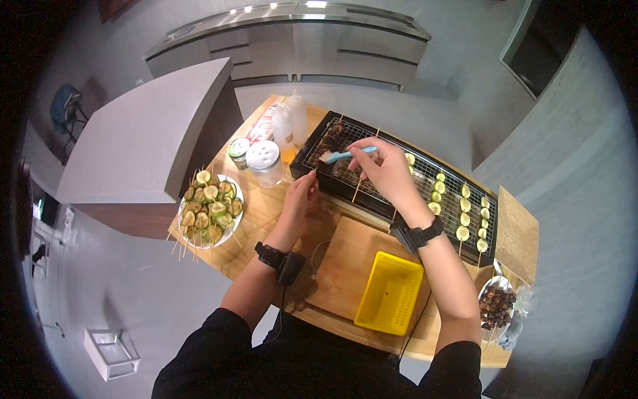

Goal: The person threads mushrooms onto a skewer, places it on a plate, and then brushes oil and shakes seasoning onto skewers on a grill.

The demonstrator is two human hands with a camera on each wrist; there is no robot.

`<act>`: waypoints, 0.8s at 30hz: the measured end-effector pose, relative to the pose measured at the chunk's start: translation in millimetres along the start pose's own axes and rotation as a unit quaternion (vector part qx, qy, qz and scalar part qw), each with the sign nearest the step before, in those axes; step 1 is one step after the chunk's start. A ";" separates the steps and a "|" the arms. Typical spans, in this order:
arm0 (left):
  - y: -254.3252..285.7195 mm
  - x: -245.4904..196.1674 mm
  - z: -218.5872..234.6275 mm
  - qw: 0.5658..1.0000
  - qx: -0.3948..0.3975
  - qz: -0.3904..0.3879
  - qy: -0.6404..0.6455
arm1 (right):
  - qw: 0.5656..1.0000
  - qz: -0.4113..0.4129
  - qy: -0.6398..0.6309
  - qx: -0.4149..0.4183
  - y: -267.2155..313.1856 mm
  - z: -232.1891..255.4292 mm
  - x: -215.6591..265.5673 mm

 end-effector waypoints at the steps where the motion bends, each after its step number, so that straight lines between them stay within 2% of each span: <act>1: -0.4 1.2 -0.6 1.000 0.009 0.002 0.002 | 1.000 -0.009 0.003 -0.014 2.4 4.0 1.8; 3: 0.2 1.3 -0.4 1.000 0.026 0.006 0.008 | 0.999 -0.025 0.010 -0.040 7.9 13.5 10.4; 6: 6.5 6.0 -4.0 0.987 0.062 0.144 0.040 | 0.996 -0.024 -0.005 -0.081 14.0 38.8 17.0; 9: 22.1 -3.2 -18.0 0.973 0.141 0.181 0.023 | 0.994 -0.020 -0.011 -0.109 23.1 60.1 12.2; 10: 20.4 -3.3 -15.9 0.975 0.148 0.155 -0.054 | 0.993 -0.015 -0.014 -0.113 26.0 65.8 8.6; 13: 31.0 -0.3 -28.5 0.953 0.176 0.163 -0.184 | 0.993 -0.026 -0.015 -0.116 37.6 75.6 0.4; 19: 26.7 25.2 -40.1 0.945 0.241 0.132 -0.175 | 0.994 -0.027 0.013 -0.101 61.5 69.5 -1.4; 24: 35.6 20.5 -54.7 0.949 0.234 0.123 -0.172 | 0.995 -0.023 0.051 -0.080 68.2 64.9 -13.2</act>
Point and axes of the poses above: each hand's wrist, its own y-axis away from the middle knuckle, its own z-axis out of the back of the hand, x = y × z, the point moved 7 cm from there along -y, towards the middle knuckle, and after that the axes turned 7 degrees about y, right-handed, at the moved point
